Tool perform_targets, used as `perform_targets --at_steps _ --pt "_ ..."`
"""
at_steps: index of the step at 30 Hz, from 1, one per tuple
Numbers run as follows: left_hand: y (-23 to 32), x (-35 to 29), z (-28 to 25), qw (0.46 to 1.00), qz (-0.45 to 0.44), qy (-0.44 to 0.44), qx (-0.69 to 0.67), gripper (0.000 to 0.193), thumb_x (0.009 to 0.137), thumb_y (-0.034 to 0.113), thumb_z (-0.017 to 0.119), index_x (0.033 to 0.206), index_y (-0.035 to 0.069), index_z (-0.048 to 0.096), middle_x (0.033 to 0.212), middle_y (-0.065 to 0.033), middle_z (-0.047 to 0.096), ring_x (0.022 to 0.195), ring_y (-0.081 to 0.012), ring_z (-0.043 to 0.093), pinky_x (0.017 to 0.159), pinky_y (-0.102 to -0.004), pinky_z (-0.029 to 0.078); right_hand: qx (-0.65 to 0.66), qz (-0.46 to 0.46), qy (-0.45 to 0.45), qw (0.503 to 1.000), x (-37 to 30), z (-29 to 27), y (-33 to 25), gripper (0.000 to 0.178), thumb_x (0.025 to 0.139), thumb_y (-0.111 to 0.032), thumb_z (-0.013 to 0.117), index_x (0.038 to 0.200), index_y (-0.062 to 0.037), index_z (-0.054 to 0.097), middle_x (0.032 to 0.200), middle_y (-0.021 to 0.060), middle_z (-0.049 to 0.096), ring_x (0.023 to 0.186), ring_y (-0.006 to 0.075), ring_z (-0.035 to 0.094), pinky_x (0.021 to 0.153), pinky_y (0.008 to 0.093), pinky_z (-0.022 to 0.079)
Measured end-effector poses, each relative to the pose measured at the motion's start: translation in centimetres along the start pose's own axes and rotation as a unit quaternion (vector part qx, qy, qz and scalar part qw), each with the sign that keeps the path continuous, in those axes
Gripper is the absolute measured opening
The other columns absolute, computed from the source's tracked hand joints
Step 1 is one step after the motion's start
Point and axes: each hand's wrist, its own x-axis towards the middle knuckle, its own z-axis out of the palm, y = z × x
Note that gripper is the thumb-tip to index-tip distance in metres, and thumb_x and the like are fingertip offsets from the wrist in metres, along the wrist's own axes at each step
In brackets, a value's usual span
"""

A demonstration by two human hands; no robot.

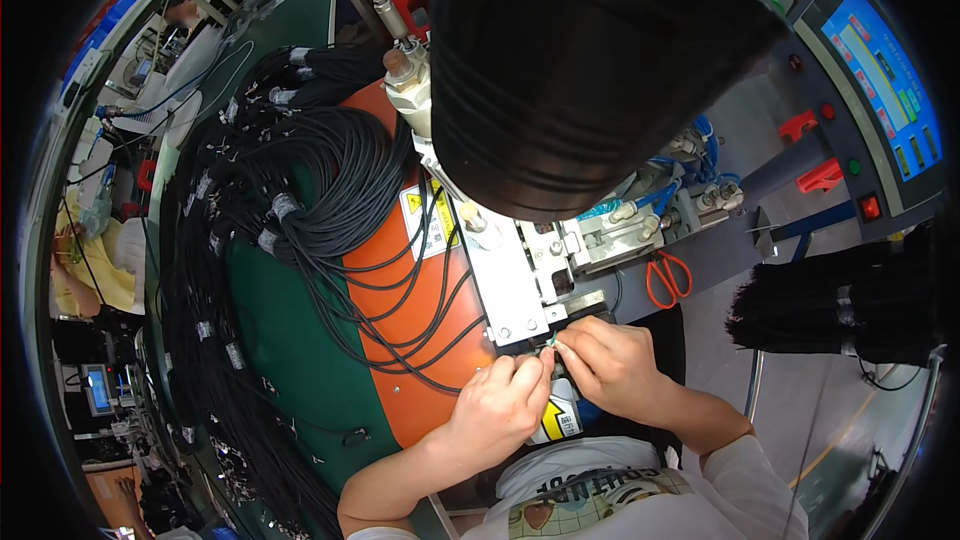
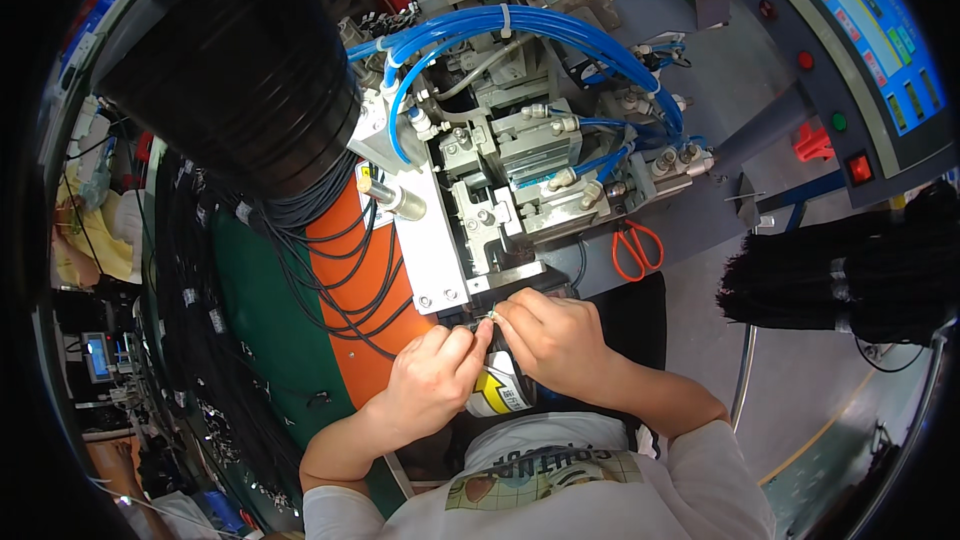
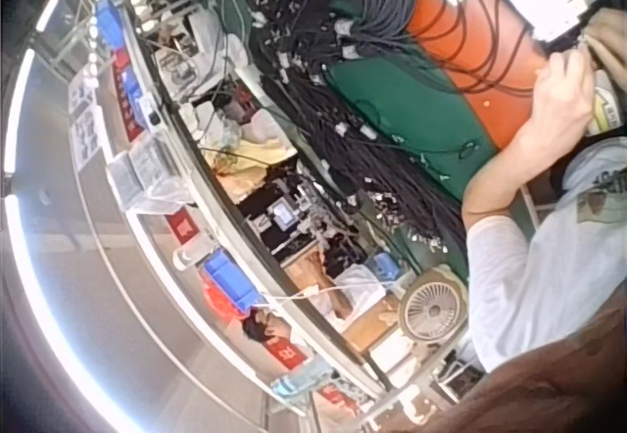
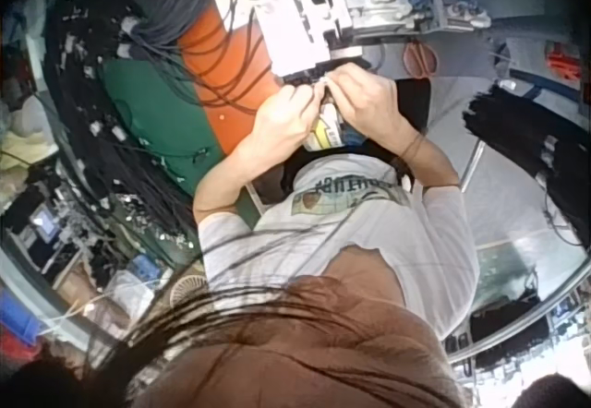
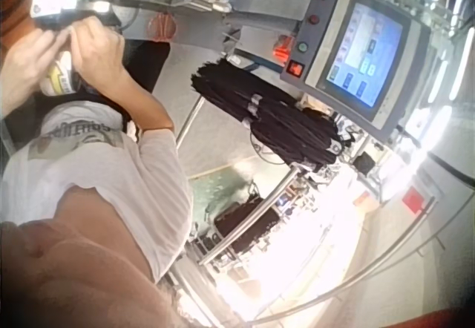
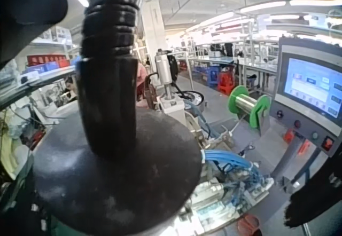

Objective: The person processes a bundle of cables by feeding individual wire ends into a machine one by one by hand, then lifts the bundle.

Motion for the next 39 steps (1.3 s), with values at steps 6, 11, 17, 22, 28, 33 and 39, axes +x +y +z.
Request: perform_targets --at_steps 6,11,17,22,28,33,39 --pt "-0.1 0.3 0.1 1.000 0.002 -0.022 0.009 0.041 0.076 0.008 0.062 0.114 -0.006 0.061 0.080 -0.0056 0.047 0.069 -0.0179 0.051 0.054 -0.0287 0.046 -0.024 0.001 -0.078 0.997 0.9 -1.2 -0.4 0.011 0.076 -0.006 0.067 0.086 -0.0028 0.065 0.079 0.0064 0.063 0.059 0.0204 0.062 0.050 0.0292 0.048" --pt "-0.5 0.3 0.0 1.000 0.007 -0.021 -0.015 0.041 0.076 0.009 0.062 0.115 -0.005 0.060 0.080 -0.0059 0.048 0.069 -0.0182 0.052 0.054 -0.0288 0.046 0.068 0.037 -0.087 0.993 0.3 -0.8 0.6 0.012 0.077 -0.003 0.068 0.088 0.0010 0.064 0.081 0.0095 0.064 0.059 0.0236 0.063 0.052 0.0301 0.049" --pt "-0.5 0.2 -0.1 1.000 0.007 -0.021 -0.014 0.042 0.075 0.008 0.062 0.115 -0.005 0.060 0.079 -0.0062 0.048 0.068 -0.0189 0.051 0.054 -0.0298 0.046 0.107 0.049 -0.009 0.993 0.4 -0.2 0.5 0.012 0.078 -0.001 0.068 0.089 0.0018 0.063 0.081 0.0107 0.064 0.060 0.0234 0.063 0.051 0.0303 0.049" --pt "-0.5 0.3 0.0 1.000 0.010 -0.014 -0.021 0.043 0.074 0.007 0.062 0.114 -0.006 0.060 0.079 -0.0061 0.048 0.067 -0.0184 0.051 0.053 -0.0292 0.045 0.063 0.011 -0.027 0.998 0.8 -0.5 0.5 0.007 0.080 -0.007 0.066 0.085 -0.0026 0.063 0.081 0.0062 0.063 0.057 0.0220 0.062 0.049 0.0311 0.050" --pt "-0.5 0.3 0.1 1.000 0.013 -0.007 -0.020 0.042 0.074 0.006 0.062 0.114 -0.006 0.061 0.079 -0.0060 0.047 0.067 -0.0178 0.051 0.052 -0.0286 0.045 0.037 -0.004 -0.032 0.999 1.0 -0.7 0.3 0.006 0.079 -0.007 0.066 0.082 -0.0035 0.062 0.078 0.0051 0.062 0.056 0.0216 0.061 0.048 0.0307 0.049" --pt "-0.5 0.3 0.1 1.000 0.011 -0.011 -0.022 0.043 0.074 0.007 0.062 0.115 -0.006 0.060 0.078 -0.0059 0.047 0.067 -0.0178 0.051 0.053 -0.0288 0.045 0.025 0.006 -0.052 0.998 0.9 -0.8 0.3 0.006 0.079 -0.008 0.066 0.081 -0.0042 0.061 0.078 0.0047 0.061 0.056 0.0210 0.061 0.049 0.0299 0.049" --pt "-0.6 0.3 0.0 1.000 0.014 -0.016 -0.021 0.043 0.075 0.008 0.061 0.116 -0.006 0.060 0.079 -0.0059 0.047 0.068 -0.0181 0.051 0.053 -0.0288 0.045 0.037 -0.002 -0.013 0.999 0.5 -0.4 0.5 0.006 0.079 -0.009 0.066 0.082 -0.0054 0.061 0.077 0.0046 0.060 0.054 0.0211 0.060 0.046 0.0306 0.046"
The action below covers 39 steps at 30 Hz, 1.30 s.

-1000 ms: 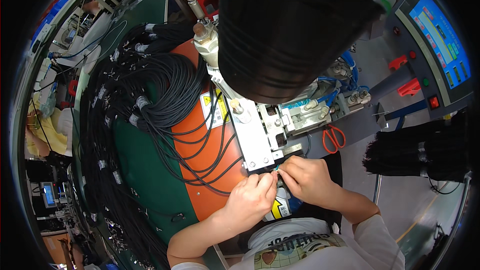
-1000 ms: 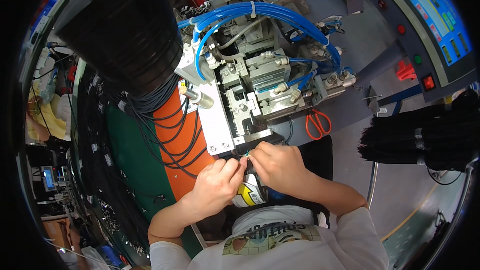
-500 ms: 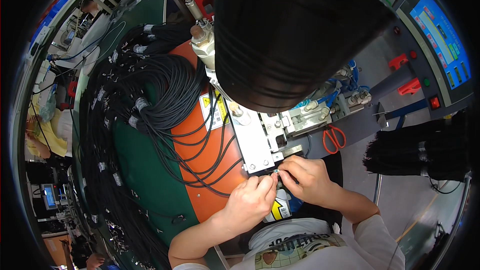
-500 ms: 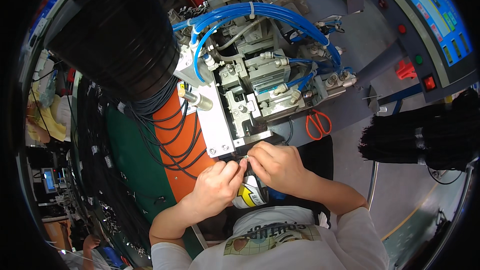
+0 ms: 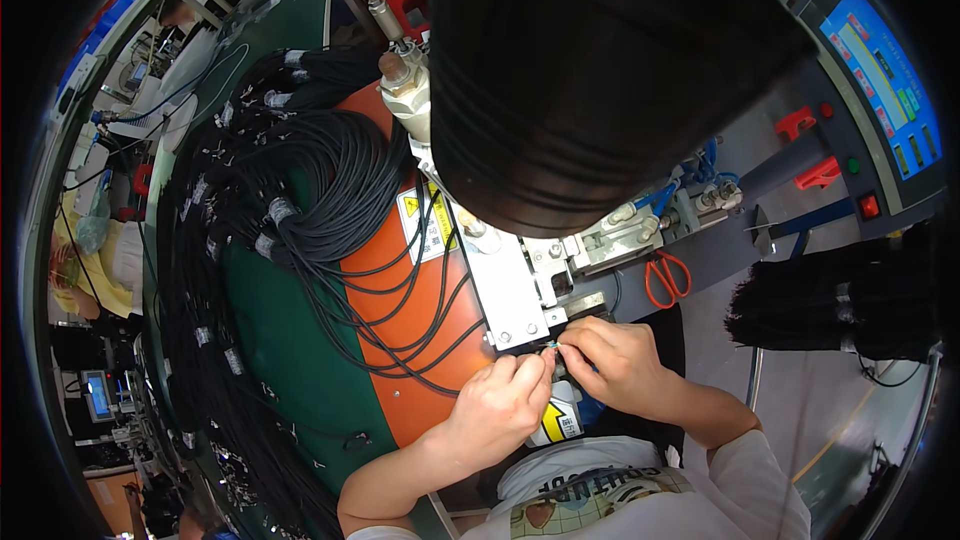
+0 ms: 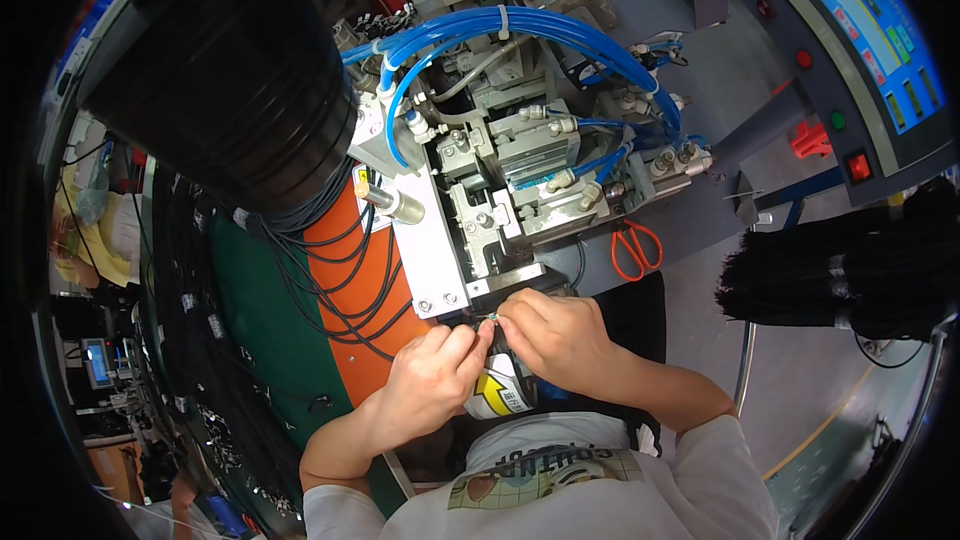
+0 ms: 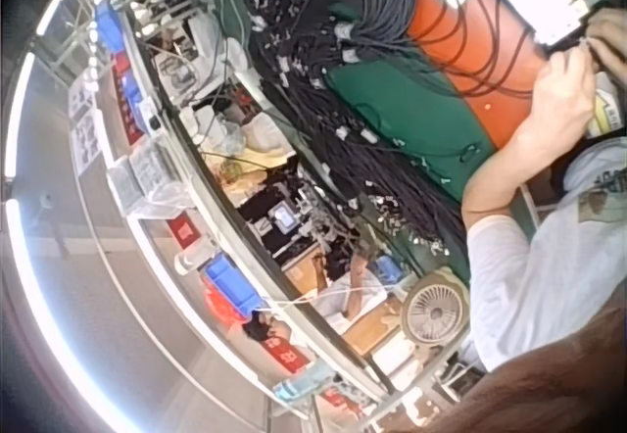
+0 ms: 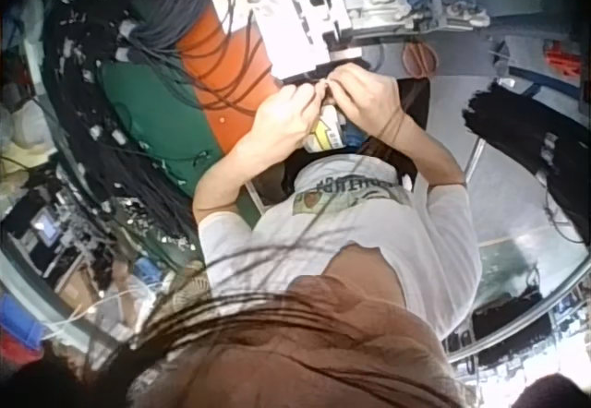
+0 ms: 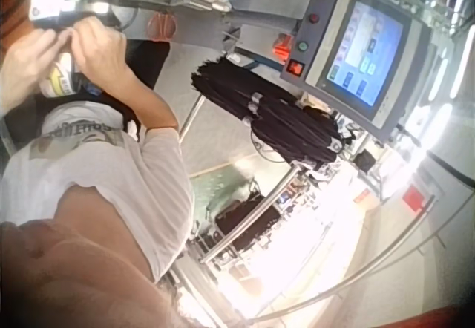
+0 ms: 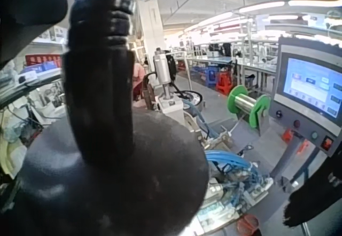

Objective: The person processes a bundle of cables by feeding individual wire ends into a machine one by one by hand, then lifts the bundle.

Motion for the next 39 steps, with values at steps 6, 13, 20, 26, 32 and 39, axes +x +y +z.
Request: perform_targets --at_steps 6,13,20,26,32,39 --pt "0.4 0.4 0.0 0.999 -0.018 -0.021 0.017 0.042 0.076 0.008 0.061 0.115 -0.006 0.060 0.081 -0.0065 0.048 0.068 -0.0183 0.051 0.053 -0.0291 0.045 -0.042 0.026 -0.087 0.995 1.0 -1.2 -0.8 0.007 0.078 -0.006 0.066 0.083 -0.0037 0.062 0.077 0.0060 0.061 0.055 0.0221 0.061 0.047 0.0313 0.047" --pt "0.3 0.0 0.3 1.000 -0.009 0.009 0.017 0.040 0.076 0.008 0.063 0.113 -0.006 0.061 0.080 -0.0064 0.047 0.067 -0.0178 0.051 0.052 -0.0286 0.045 0.009 0.018 -0.021 1.000 0.3 -0.4 -0.4 0.007 0.078 -0.003 0.067 0.082 -0.0020 0.062 0.077 0.0079 0.062 0.058 0.0235 0.062 0.050 0.0321 0.048" --pt "0.4 -0.1 0.3 1.000 -0.007 0.008 0.012 0.039 0.076 0.008 0.063 0.112 -0.006 0.061 0.080 -0.0064 0.047 0.068 -0.0177 0.051 0.052 -0.0286 0.046 -0.045 0.022 -0.081 0.996 0.9 -1.1 -0.9 0.007 0.078 -0.006 0.067 0.081 -0.0028 0.062 0.075 0.0072 0.060 0.056 0.0240 0.061 0.048 0.0327 0.047" --pt "0.6 0.6 0.1 0.998 -0.012 -0.025 0.048 0.039 0.075 0.009 0.062 0.111 -0.006 0.061 0.082 -0.0070 0.048 0.069 -0.0172 0.053 0.053 -0.0279 0.046 -0.085 0.001 -0.083 0.993 1.1 -0.7 -0.4 0.012 0.077 -0.013 0.066 0.073 -0.0072 0.056 0.068 0.0055 0.052 0.050 0.0234 0.059 0.042 0.0348 0.043" --pt "-0.3 -0.3 -0.1 0.997 -0.068 0.010 -0.043 0.038 0.071 0.005 0.064 0.109 0.003 0.064 0.093 -0.0088 0.057 0.075 -0.0236 0.058 0.061 -0.0347 0.049 0.224 0.193 -0.109 0.949 0.0 -0.4 0.8 0.015 0.085 -0.011 0.066 0.087 0.0021 0.060 0.076 0.0091 0.065 0.051 0.0137 0.061 0.048 0.0262 0.044" --pt "-1.6 -3.2 1.1 0.981 -0.099 0.149 -0.079 0.031 0.066 -0.005 0.068 0.096 0.002 0.067 0.091 -0.0095 0.059 0.083 -0.0276 0.058 0.069 -0.0371 0.044 0.185 0.199 -0.087 0.958 -0.4 -0.3 1.0 0.013 0.082 -0.010 0.070 0.085 -0.0015 0.061 0.064 0.0054 0.060 0.049 0.0126 0.056 0.048 0.0263 0.043"
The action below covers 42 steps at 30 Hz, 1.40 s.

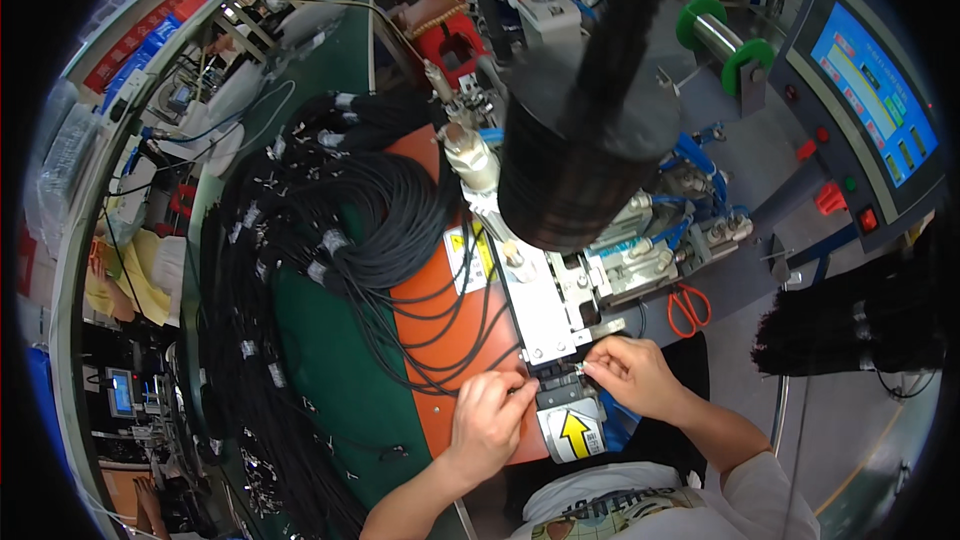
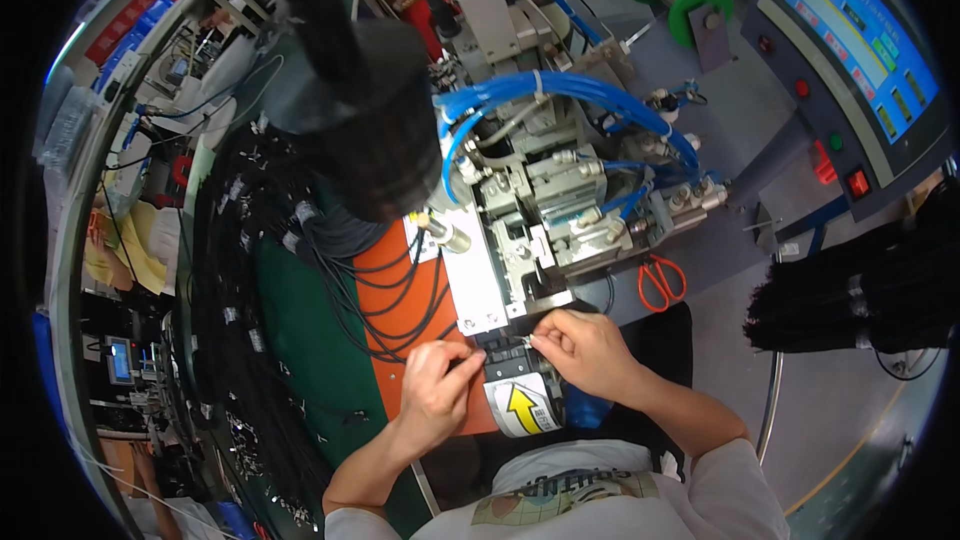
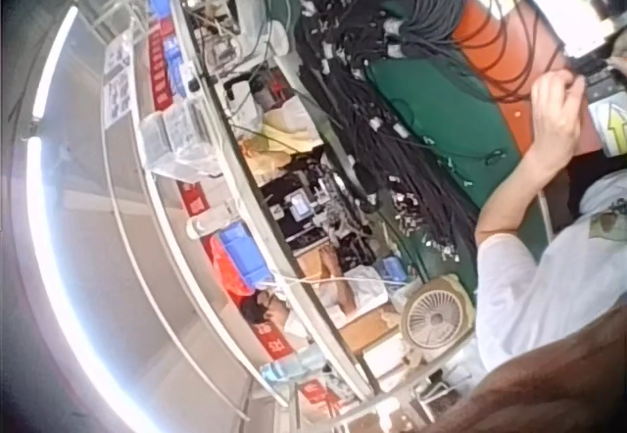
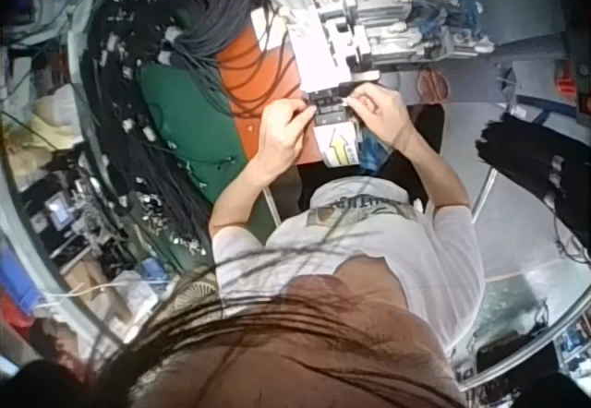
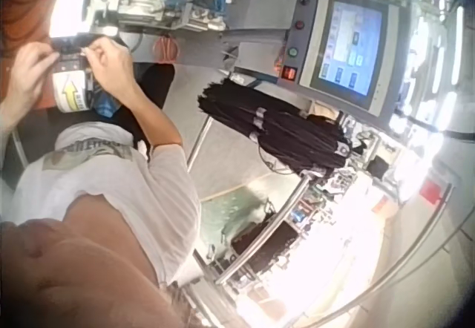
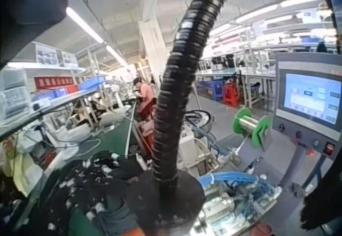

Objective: The person processes a bundle of cables by feeding individual wire ends into a machine one by one by hand, then lifts the bundle.

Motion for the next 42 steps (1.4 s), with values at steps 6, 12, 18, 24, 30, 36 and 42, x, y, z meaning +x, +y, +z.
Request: perform_targets --at_steps 6,12,18,24,30,36,42 --pt "-0.1 -0.8 -0.6 0.994 -0.002 0.003 0.109 0.035 0.074 -0.001 0.064 0.109 -0.001 0.061 0.103 -0.0122 0.057 0.094 -0.0303 0.056 0.080 -0.0418 0.042 0.001 -0.146 0.061 0.987 -1.7 2.2 -2.6 0.015 0.078 -0.010 0.073 0.088 -0.0039 0.062 0.068 0.0077 0.059 0.051 0.0175 0.057 0.048 0.0281 0.045" --pt "-6.2 5.7 -2.9 0.988 -0.081 0.110 -0.070 0.028 0.088 0.001 0.057 0.115 -0.005 0.057 0.108 -0.0213 0.062 0.099 -0.0330 0.062 0.089 -0.0385 0.048 -0.150 -0.269 0.000 0.951 -1.1 5.2 -4.8 0.012 0.079 -0.014 0.071 0.082 -0.0083 0.062 0.067 0.0037 0.059 0.053 0.0202 0.060 0.047 0.0298 0.047" --pt "-22.4 21.3 -1.7 0.946 -0.286 0.050 -0.144 0.049 0.095 0.034 0.050 0.120 -0.007 0.055 0.112 -0.0249 0.063 0.106 -0.0287 0.061 0.088 -0.0342 0.046 -0.158 -0.303 0.022 0.939 -1.2 5.9 -5.0 0.012 0.079 -0.016 0.072 0.080 -0.0102 0.062 0.065 0.0030 0.057 0.050 0.0188 0.059 0.044 0.0280 0.045" --pt "-22.2 28.5 0.0 0.934 -0.357 -0.029 0.003 0.094 0.071 0.071 0.062 0.121 -0.008 0.052 0.119 -0.0283 0.059 0.115 -0.0375 0.057 0.099 -0.0445 0.039 -0.163 -0.283 0.034 0.944 -1.5 5.9 -4.8 0.015 0.077 -0.008 0.072 0.086 -0.0069 0.060 0.067 0.0084 0.058 0.051 0.0239 0.057 0.046 0.0335 0.044" --pt "-26.8 29.0 2.2 0.942 -0.296 -0.159 -0.008 0.113 0.058 0.062 0.077 0.137 -0.005 0.033 0.127 -0.0222 0.057 0.120 -0.0350 0.053 0.103 -0.0476 0.030 -0.184 -0.296 0.005 0.937 -1.1 5.5 -5.0 0.016 0.074 -0.008 0.075 0.084 -0.0054 0.062 0.064 0.0091 0.059 0.049 0.0223 0.058 0.043 0.0329 0.044" --pt "-27.1 29.9 4.0 0.976 -0.157 -0.021 -0.150 0.057 0.061 0.020 0.077 0.107 0.000 0.050 0.104 -0.0220 0.064 0.104 -0.0379 0.060 0.090 -0.0425 0.045 -0.145 -0.286 -0.020 0.947 -0.5 5.0 -5.0 0.016 0.075 -0.007 0.074 0.085 -0.0030 0.062 0.064 0.0096 0.060 0.050 0.0232 0.060 0.044 0.0320 0.046" --pt "-25.8 26.9 -4.7 0.831 -0.253 0.218 -0.445 0.032 0.075 -0.001 0.069 0.104 -0.004 0.056 0.091 -0.0168 0.066 0.082 -0.0259 0.068 0.072 -0.0344 0.056 -0.125 -0.307 -0.024 0.943 -0.5 4.8 -5.6 0.015 0.077 -0.006 0.072 0.089 -0.0023 0.063 0.066 0.0101 0.061 0.052 0.0245 0.061 0.045 0.0319 0.047"
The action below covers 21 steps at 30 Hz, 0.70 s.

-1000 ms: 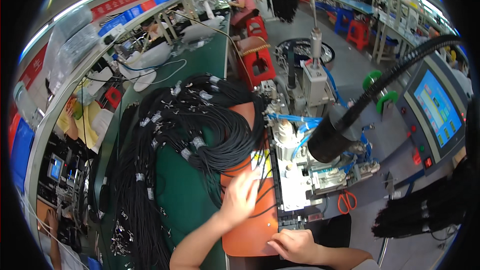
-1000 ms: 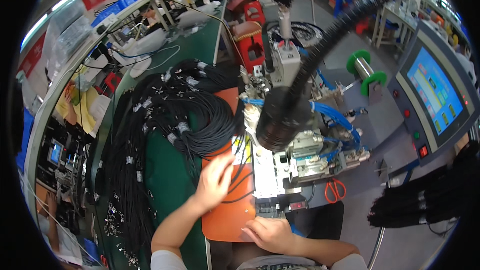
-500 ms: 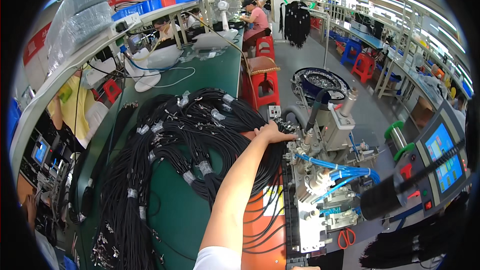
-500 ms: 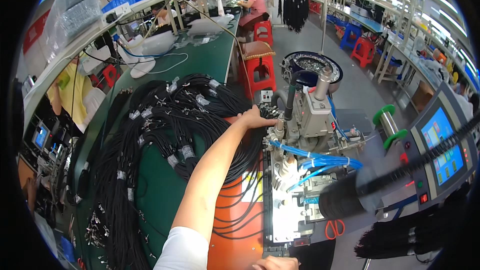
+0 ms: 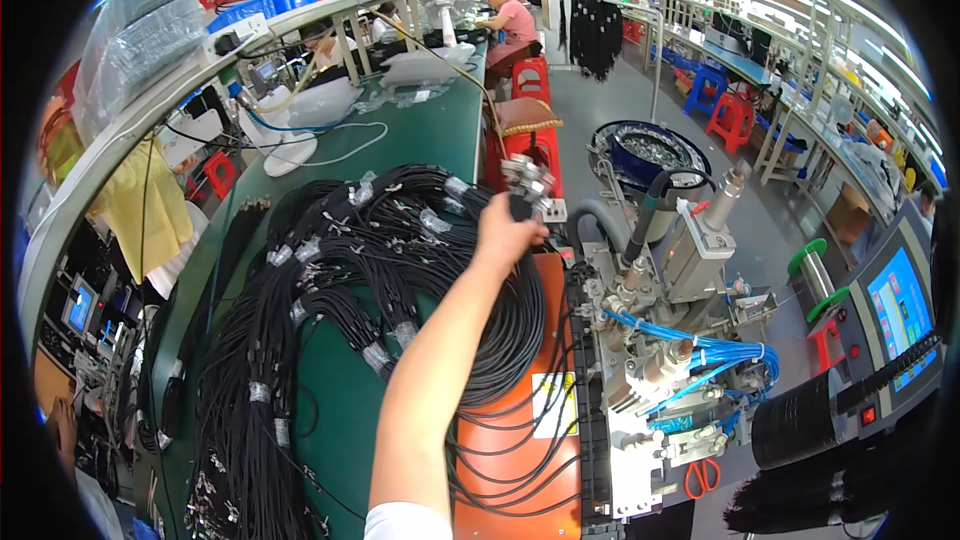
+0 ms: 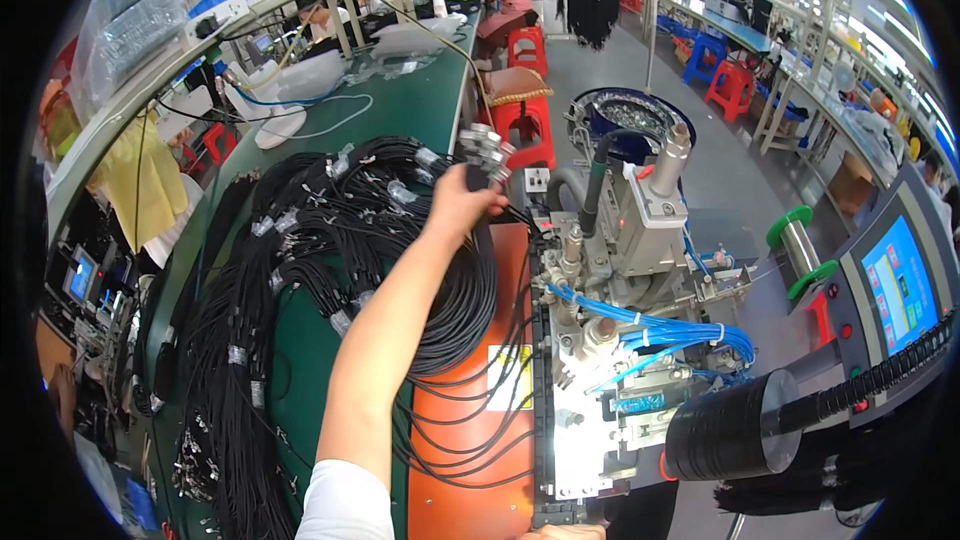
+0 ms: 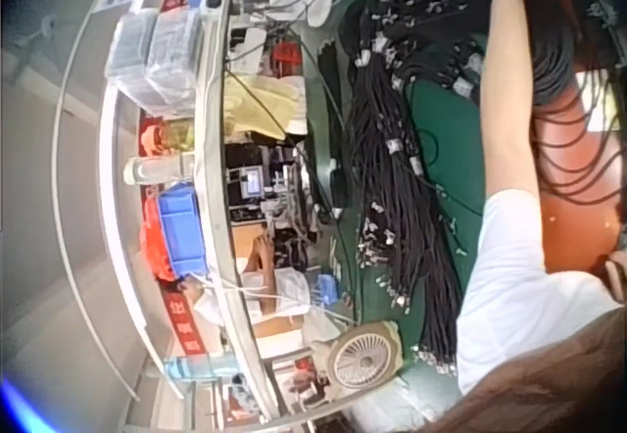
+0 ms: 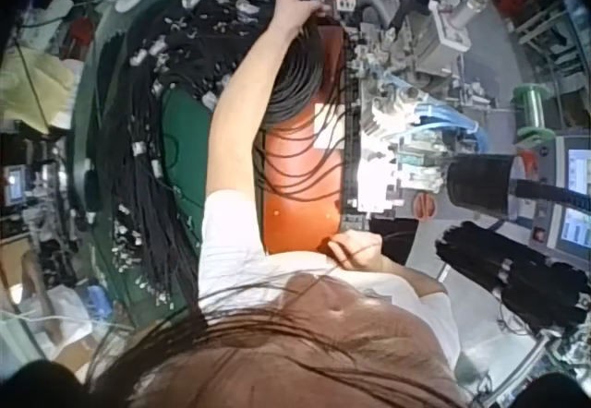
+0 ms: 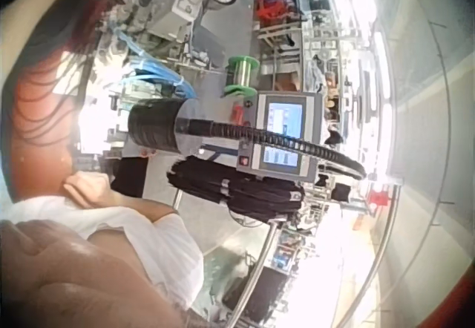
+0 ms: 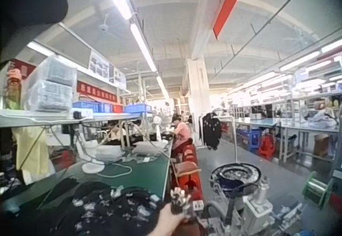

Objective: The person processes a bundle of cables by feeding individual wire ends into a machine one by one by hand, then lifts the bundle.

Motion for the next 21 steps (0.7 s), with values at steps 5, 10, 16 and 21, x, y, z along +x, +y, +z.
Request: perform_targets --at_steps 5,10,16,21 --pt "7.7 -7.3 -5.0 0.957 0.051 0.002 -0.287 0.028 0.083 -0.001 0.067 0.110 -0.003 0.059 0.100 -0.0141 0.066 0.089 -0.0246 0.067 0.079 -0.0342 0.057 -0.032 0.054 -0.005 0.998 -0.5 0.1 -0.4 0.011 0.077 -0.004 0.072 0.084 -0.0050 0.064 0.068 0.0096 0.061 0.050 0.0237 0.058 0.046 0.0324 0.045" --pt "10.5 -12.7 -7.1 0.939 0.129 0.043 -0.315 0.025 0.085 -0.002 0.066 0.109 0.001 0.061 0.102 -0.0156 0.067 0.094 -0.0261 0.068 0.084 -0.0372 0.056 -0.042 0.065 -0.014 0.997 -0.8 0.1 -0.8 0.015 0.077 -0.002 0.072 0.088 -0.0043 0.062 0.067 0.0103 0.058 0.051 0.0243 0.057 0.046 0.0329 0.044" --pt "11.2 -15.1 -8.1 0.930 0.160 0.040 -0.329 0.022 0.085 -0.002 0.065 0.106 0.003 0.062 0.101 -0.0126 0.067 0.092 -0.0241 0.067 0.083 -0.0370 0.056 -0.061 0.060 0.018 0.996 -0.7 0.7 -0.8 0.017 0.077 -0.001 0.072 0.090 -0.0040 0.061 0.069 0.0121 0.059 0.053 0.0274 0.058 0.048 0.0342 0.045" --pt "12.3 -16.8 -7.9 0.931 0.170 0.038 -0.320 0.023 0.085 -0.002 0.065 0.106 0.004 0.061 0.100 -0.0127 0.067 0.091 -0.0237 0.067 0.082 -0.0369 0.056 -0.084 0.049 0.043 0.994 -0.9 1.0 -0.9 0.016 0.076 -0.002 0.073 0.088 -0.0035 0.062 0.072 0.0133 0.060 0.057 0.0288 0.060 0.051 0.0340 0.047"
